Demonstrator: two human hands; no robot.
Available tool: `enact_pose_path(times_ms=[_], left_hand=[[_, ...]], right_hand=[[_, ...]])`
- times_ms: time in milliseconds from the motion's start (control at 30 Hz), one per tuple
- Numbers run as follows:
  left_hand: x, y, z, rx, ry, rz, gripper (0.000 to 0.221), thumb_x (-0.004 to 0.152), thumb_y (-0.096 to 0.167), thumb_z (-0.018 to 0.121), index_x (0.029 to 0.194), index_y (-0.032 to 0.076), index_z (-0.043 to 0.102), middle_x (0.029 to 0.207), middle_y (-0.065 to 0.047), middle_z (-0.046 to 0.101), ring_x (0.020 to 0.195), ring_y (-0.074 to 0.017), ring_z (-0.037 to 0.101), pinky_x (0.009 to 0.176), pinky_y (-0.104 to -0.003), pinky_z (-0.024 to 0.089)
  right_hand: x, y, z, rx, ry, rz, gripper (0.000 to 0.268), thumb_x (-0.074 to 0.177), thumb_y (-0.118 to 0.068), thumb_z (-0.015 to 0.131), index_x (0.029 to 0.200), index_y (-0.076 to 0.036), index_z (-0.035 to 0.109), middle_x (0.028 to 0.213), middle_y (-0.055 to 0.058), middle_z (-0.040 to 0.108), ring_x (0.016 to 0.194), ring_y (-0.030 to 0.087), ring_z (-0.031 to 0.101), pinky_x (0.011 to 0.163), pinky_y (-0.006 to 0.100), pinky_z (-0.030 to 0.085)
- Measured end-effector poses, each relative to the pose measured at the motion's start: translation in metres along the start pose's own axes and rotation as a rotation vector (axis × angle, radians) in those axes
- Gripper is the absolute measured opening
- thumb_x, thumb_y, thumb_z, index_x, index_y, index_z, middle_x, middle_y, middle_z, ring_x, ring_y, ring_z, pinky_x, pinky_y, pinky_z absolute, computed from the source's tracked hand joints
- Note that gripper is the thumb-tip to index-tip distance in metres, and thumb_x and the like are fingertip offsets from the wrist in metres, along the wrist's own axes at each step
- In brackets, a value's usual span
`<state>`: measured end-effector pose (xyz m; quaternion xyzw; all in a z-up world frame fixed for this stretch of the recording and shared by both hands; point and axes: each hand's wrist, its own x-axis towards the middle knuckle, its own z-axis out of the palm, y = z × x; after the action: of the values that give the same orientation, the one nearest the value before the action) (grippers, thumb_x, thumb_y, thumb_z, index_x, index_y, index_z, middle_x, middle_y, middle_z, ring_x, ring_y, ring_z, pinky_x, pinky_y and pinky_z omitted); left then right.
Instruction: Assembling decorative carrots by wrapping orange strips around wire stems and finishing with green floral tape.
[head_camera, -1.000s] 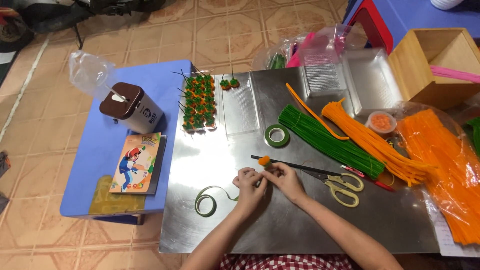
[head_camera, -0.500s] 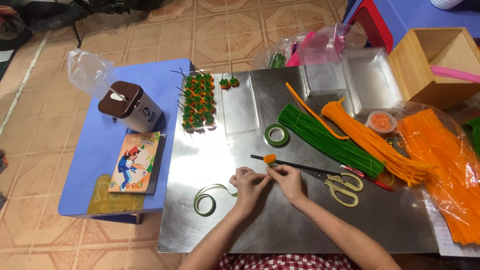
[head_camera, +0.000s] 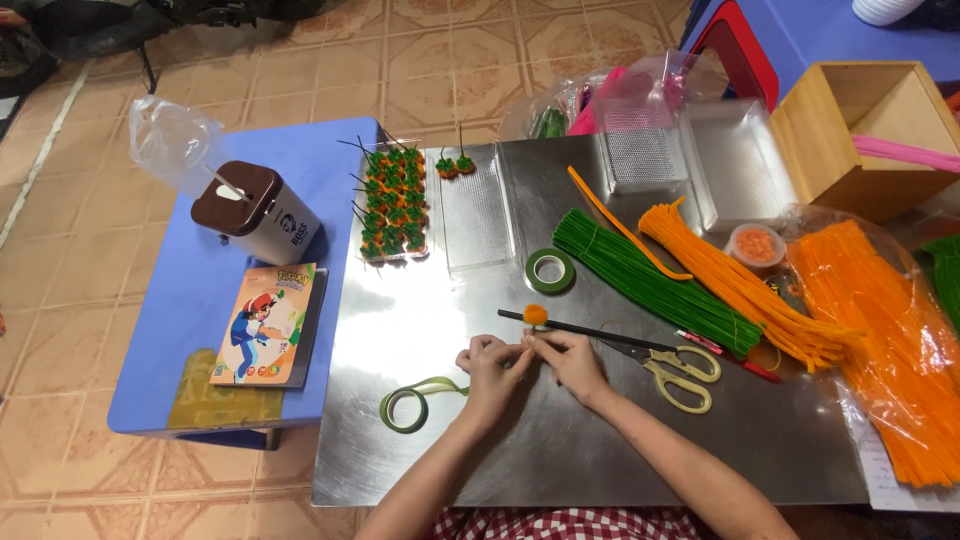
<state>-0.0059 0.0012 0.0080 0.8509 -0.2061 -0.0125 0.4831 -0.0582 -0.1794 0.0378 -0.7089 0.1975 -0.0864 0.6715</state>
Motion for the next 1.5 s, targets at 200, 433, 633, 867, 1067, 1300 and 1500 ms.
enact_pose_path(times_ms=[200,433,633,867,1067,1300,1500], left_hand=[[-0.004,0.001,0.007,0.067,0.041,0.044,0.011,0.107,0.036,0.104,0.103,0.026,0.104,0.088,0.002,0.092,0.122,-0.0249,0.072,0.114,-0.062,0.03],[-0.008,-0.023,0.025,0.16,0.019,0.115,0.009,0.109,0.03,0.095,0.101,0.028,0.097,0.091,0.004,0.085,0.131,-0.0262,0.069,0.112,-0.063,0.031],[-0.003,-0.02,0.015,0.13,0.025,0.081,0.015,0.112,0.038,0.097,0.11,0.025,0.103,0.089,0.003,0.088,0.123,-0.025,0.073,0.11,-0.06,0.033],[-0.013,-0.015,0.022,0.258,0.095,0.136,0.016,0.11,0.047,0.101,0.107,0.032,0.101,0.091,0.005,0.092,0.124,-0.0249,0.076,0.112,-0.064,0.031],[-0.01,-0.027,0.027,0.205,0.08,0.185,0.01,0.114,0.033,0.094,0.112,0.025,0.1,0.093,0.002,0.088,0.131,-0.0289,0.07,0.111,-0.063,0.03],[-0.004,-0.009,0.008,0.146,0.12,0.235,0.013,0.111,0.038,0.103,0.109,0.025,0.101,0.09,0.001,0.09,0.121,-0.0281,0.076,0.11,-0.061,0.031],[-0.015,0.017,0.005,0.21,0.143,0.37,0.008,0.109,0.03,0.102,0.108,0.023,0.101,0.093,-0.002,0.092,0.128,-0.0333,0.075,0.106,-0.058,0.043]], right_hand=[[0.012,0.037,0.005,0.0,0.176,-0.008,0.023,0.095,-0.017,0.117,0.102,-0.002,0.101,0.098,0.015,0.1,0.092,0.017,0.084,0.088,0.04,0.069],[0.003,0.009,-0.001,-0.142,0.111,0.019,0.037,0.09,-0.035,0.121,0.105,-0.01,0.098,0.098,0.005,0.096,0.095,0.021,0.085,0.088,0.04,0.067],[-0.001,-0.008,-0.008,-0.083,-0.145,-0.212,0.012,0.114,-0.02,0.099,0.118,-0.01,0.104,0.114,0.018,0.102,0.108,0.029,0.095,0.1,0.046,0.073],[0.003,0.015,-0.003,0.009,0.16,-0.034,0.03,0.093,-0.02,0.119,0.112,-0.003,0.102,0.098,0.019,0.1,0.087,0.016,0.085,0.077,0.035,0.069],[0.01,0.013,-0.01,-0.03,0.007,0.022,0.033,0.095,-0.019,0.117,0.12,-0.006,0.1,0.098,0.011,0.097,0.079,0.013,0.081,0.065,0.031,0.065],[0.01,0.024,-0.007,0.138,0.043,0.172,0.027,0.109,-0.017,0.105,0.132,-0.004,0.1,0.091,0.015,0.094,0.055,0.013,0.07,0.038,0.024,0.05],[0.033,0.078,-0.003,0.124,0.185,0.148,0.038,0.095,-0.015,0.116,0.111,0.008,0.091,0.077,0.018,0.086,0.05,0.012,0.066,0.041,0.028,0.048]])
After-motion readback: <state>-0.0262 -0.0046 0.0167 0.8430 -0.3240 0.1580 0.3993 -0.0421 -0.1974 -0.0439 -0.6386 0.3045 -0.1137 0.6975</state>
